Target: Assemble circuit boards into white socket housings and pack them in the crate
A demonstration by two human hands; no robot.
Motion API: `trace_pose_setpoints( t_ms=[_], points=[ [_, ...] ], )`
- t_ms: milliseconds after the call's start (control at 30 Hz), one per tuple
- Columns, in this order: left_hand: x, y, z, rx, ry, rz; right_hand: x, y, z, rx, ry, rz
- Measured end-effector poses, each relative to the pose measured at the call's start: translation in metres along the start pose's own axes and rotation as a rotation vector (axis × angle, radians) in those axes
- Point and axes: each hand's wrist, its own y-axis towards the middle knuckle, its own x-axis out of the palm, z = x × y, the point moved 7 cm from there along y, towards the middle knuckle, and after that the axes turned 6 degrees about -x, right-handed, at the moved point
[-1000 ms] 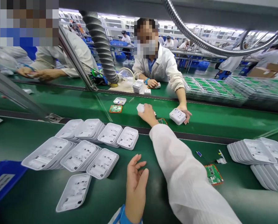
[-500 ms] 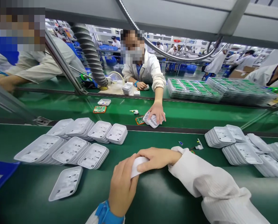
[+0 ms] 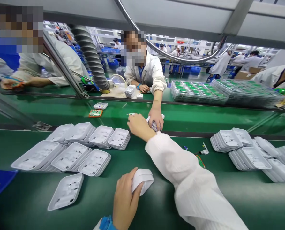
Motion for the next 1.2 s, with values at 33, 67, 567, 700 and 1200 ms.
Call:
trace_pose_setpoints(
  t_ms=[33, 67, 567, 700, 1200],
  points=[
    [0.000, -0.001, -0.001, 0.005, 0.003, 0.002, 0.005, 0.023, 0.006, 0.062, -0.078, -0.009],
    [0.001, -0.003, -0.002, 0.010, 0.005, 0.001, 0.011, 0.044, 0.011, 0.098, -0.113, -0.015],
    [0.006, -0.011, -0.020, -0.219, -0.158, 0.008, 0.081, 0.110, 0.050, 0.160, -0.002, -0.091],
    [-0.023, -0.001, -0.025, -0.249, -0.129, 0.067, 0.037, 0.066, 0.056, 0.112, 0.051, 0.005],
    [-0.101, 0.089, -0.101, -0.337, 0.599, -0.128, -0.026, -0.213, 0.006, -0.106, 0.368, -0.296]
  ],
)
